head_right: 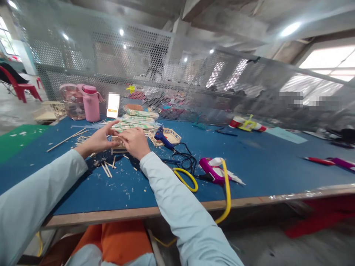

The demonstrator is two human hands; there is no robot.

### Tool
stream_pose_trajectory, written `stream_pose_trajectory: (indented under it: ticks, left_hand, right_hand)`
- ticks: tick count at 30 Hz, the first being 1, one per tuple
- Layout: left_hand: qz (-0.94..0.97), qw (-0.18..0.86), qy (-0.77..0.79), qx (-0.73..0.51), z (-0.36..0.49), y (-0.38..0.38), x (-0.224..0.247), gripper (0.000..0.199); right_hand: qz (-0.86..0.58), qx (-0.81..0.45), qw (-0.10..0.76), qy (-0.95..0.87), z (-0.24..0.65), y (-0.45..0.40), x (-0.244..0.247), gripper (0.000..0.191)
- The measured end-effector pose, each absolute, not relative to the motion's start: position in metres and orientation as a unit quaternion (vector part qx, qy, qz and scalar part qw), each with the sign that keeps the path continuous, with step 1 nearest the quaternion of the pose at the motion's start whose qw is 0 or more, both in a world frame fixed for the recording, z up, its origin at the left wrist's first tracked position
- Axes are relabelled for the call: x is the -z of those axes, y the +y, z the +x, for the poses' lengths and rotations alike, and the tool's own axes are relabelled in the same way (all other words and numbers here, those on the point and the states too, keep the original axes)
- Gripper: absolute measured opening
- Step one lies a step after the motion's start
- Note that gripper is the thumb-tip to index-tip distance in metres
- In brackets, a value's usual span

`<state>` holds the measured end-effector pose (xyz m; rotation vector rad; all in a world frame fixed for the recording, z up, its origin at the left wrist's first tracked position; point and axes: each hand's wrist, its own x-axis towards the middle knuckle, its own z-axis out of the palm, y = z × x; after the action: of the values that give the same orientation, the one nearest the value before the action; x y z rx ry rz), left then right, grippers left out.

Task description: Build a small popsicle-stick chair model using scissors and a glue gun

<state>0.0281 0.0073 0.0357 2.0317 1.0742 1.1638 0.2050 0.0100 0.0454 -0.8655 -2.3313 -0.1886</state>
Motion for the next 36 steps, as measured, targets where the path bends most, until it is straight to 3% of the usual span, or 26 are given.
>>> stream_pose_trajectory:
  ticks: [7,10,12,18,25,36]
  left_hand:
    - [0.777,0.244,0.395,-0.424,0.023,0.017,-0.026,0.085]
    - [0.777,0.222,0.403,-0.43,0.022,0.016,-0.022,0.081]
    - [0.776,0.206,0.41,-0.434,0.022,0.014,-0.022,0.077]
    - [0.769,0.189,0.418,-0.445,0.022,0.012,-0.019,0.07]
    - [0.779,0.192,0.417,-0.427,0.021,0.013,-0.021,0.074]
    - [0.787,0.232,0.385,-0.422,0.013,0.012,-0.024,0.073]
  right_hand:
    - [-0.332,0.057,0.356,-0.872,0.207,0.011,-0.044,0.022]
    - [-0.348,0.038,0.411,-0.842,0.213,0.011,-0.043,0.046]
    - [-0.36,0.031,0.425,-0.83,0.215,0.012,-0.042,0.052]
    - [-0.371,0.041,0.387,-0.843,0.208,0.011,-0.038,0.026]
    - [-0.339,0.042,0.393,-0.854,0.202,0.015,-0.035,0.013]
    - [-0.308,0.029,0.4,-0.863,0.201,0.021,-0.038,0.007]
